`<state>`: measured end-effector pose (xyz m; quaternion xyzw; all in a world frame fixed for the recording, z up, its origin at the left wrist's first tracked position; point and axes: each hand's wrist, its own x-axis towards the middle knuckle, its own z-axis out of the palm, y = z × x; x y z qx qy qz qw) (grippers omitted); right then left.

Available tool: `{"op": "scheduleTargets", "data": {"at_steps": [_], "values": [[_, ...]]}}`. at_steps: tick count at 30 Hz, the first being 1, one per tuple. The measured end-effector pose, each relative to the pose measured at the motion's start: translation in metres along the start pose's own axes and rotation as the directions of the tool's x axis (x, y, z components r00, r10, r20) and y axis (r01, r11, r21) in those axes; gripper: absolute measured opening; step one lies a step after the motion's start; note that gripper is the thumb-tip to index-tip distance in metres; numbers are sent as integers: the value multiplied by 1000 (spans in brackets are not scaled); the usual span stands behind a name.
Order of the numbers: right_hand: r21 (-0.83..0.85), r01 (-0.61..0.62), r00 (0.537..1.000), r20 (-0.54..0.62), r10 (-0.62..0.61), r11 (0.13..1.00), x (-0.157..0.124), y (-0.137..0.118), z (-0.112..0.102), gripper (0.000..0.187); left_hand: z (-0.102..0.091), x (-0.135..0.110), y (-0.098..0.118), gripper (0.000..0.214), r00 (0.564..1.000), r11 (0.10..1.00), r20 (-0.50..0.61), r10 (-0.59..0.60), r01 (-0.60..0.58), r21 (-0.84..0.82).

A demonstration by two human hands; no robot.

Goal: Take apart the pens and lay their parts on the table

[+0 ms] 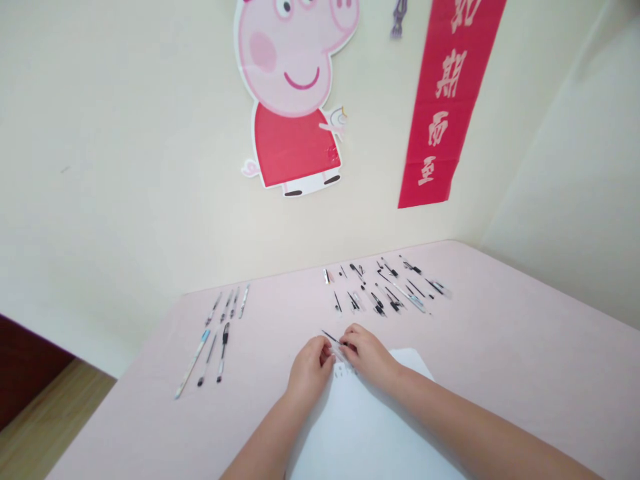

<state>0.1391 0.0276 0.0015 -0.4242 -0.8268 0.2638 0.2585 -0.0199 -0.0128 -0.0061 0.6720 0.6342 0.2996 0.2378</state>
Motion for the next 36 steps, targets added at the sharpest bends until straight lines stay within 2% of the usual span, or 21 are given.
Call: {"op": "scheduleTargets", "data": {"at_steps": [4, 10, 14, 21, 29, 36], "values": [[-57, -9, 1000, 27, 10, 998, 0, -10, 1, 11, -1, 0, -1, 9, 1000, 1000, -9, -1, 1, 21], [-203, -55, 998, 20, 60, 978, -6, -20, -5, 33, -2, 0, -2, 13, 1000, 1000, -23, 18, -18, 17], [-306, -80, 996, 8, 87, 949, -7, -21, -9, 31, -3, -1, -1, 10, 1000, 1000, -19, 14, -13, 26], [-237, 52, 996, 77, -35, 970, -7, -17, -3, 22, -4, -2, 1, 9, 999, 999, -21, 35, -34, 35], [-228, 13, 998, 60, 1, 974, -4, -18, 3, 18, -3, -2, -2, 9, 999, 998, -25, 42, -41, 39], [-298, 20, 999, 54, -4, 954, 9, -16, 11, 19, -3, -3, -1, 9, 998, 998, -38, 47, -45, 46]]}}
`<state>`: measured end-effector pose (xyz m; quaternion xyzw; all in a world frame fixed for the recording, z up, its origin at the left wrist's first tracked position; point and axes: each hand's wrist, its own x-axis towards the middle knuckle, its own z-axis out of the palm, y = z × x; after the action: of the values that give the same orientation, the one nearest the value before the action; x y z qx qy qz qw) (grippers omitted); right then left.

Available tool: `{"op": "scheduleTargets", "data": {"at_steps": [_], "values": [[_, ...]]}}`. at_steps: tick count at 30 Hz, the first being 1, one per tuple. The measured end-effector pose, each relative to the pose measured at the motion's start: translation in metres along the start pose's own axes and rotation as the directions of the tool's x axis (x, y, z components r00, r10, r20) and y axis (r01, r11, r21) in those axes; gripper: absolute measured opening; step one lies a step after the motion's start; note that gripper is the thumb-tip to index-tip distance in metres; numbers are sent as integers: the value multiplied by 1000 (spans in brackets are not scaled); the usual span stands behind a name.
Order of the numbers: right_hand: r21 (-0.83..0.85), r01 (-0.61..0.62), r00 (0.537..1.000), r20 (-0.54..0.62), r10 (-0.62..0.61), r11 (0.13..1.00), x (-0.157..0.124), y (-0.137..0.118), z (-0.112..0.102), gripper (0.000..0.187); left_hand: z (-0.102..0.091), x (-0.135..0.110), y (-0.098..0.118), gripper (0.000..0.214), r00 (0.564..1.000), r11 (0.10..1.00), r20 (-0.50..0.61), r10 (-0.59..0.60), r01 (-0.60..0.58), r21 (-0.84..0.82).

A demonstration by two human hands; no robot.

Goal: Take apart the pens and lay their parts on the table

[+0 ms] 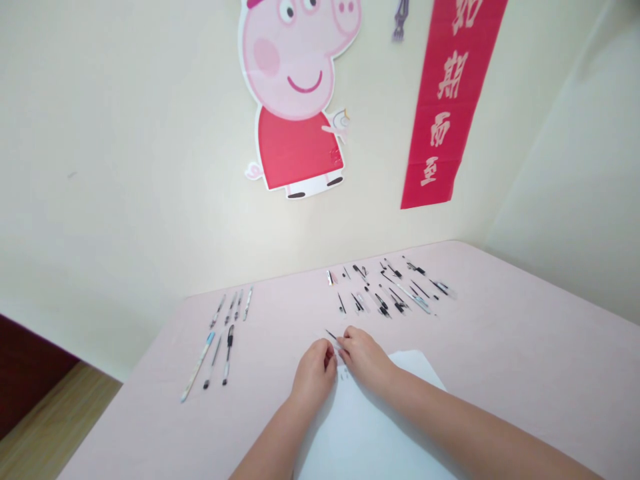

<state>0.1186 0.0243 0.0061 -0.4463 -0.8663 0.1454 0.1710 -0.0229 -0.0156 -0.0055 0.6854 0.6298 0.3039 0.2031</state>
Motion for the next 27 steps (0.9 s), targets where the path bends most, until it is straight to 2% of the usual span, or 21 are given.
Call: {"op": "scheduleTargets", "data": {"at_steps": [8, 15, 21, 24, 27], "values": [[-92, 9, 1000, -4, -9, 996, 24, -5, 5, 21, -1, 1, 4, 9, 1000, 1000, 0, -16, 16, 9], [-201, -23, 999, 31, 30, 979, 70, -11, 21, 20, 1, 4, -3, 11, 998, 999, -31, -48, 48, -25], [-240, -99, 994, 25, 108, 966, 115, -18, 27, 22, 0, 9, -9, 11, 985, 968, -83, -149, 128, -214], [-249, -167, 985, -9, 170, 954, 133, -19, 26, 26, 0, 12, -11, 10, 971, 915, -66, -228, 190, -356], [-252, -240, 970, -29, 240, 937, 150, -15, 26, 27, 1, 13, -13, 9, 967, 884, -56, -250, 204, -421]]}}
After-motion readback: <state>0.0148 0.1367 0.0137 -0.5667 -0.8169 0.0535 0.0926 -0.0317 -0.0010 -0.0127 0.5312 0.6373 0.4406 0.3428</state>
